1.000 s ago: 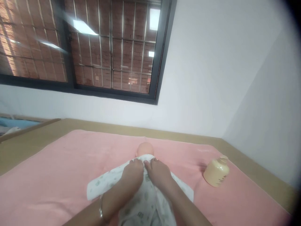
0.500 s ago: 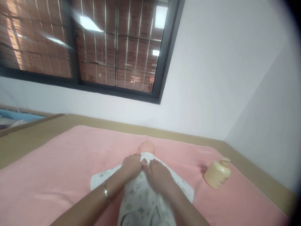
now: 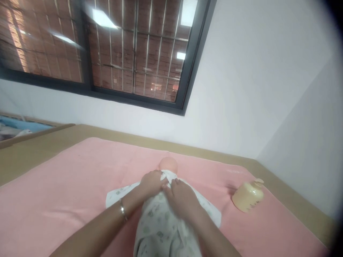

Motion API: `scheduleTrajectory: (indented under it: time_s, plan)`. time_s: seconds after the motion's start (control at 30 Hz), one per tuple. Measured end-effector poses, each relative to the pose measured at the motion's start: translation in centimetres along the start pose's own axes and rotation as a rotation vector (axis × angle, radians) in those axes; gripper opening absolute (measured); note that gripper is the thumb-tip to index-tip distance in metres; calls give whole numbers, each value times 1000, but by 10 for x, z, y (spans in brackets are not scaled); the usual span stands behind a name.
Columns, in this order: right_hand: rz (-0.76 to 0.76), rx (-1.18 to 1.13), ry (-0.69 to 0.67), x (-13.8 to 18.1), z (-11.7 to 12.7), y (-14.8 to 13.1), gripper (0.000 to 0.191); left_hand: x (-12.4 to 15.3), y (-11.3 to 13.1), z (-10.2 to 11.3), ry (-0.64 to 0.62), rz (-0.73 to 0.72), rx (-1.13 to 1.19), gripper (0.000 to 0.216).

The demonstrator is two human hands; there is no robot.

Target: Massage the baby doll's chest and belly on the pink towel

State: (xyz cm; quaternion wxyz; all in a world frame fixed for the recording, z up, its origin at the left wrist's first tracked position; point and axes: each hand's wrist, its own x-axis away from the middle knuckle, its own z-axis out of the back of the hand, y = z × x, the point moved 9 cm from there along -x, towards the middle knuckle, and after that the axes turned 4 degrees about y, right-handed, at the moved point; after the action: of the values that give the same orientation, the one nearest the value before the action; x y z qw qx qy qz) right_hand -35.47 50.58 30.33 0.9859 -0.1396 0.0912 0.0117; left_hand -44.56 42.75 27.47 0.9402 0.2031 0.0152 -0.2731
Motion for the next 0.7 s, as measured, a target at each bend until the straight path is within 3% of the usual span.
scheduleTrajectory:
  time_s: [0.1,0.27,0.4,0.57,0.7]
  plan:
    - [11,15,24,-12,-6,9,66,6,11,6,8,-44,-58,29]
    - [-180,-89,-67,-30,-16,44,70,29,41,14,54,-114,-345,18]
    - [-142,-140,-59,-17,-1,30,71,21,31,13,59,-109,-318,25]
    - [-17,-146,-11,-3,8,1,66,1,5,1,-30,-88,-50,35]
    - [-106,-123,3,-21,-6,28,66,10,14,5,54,-52,-210,38]
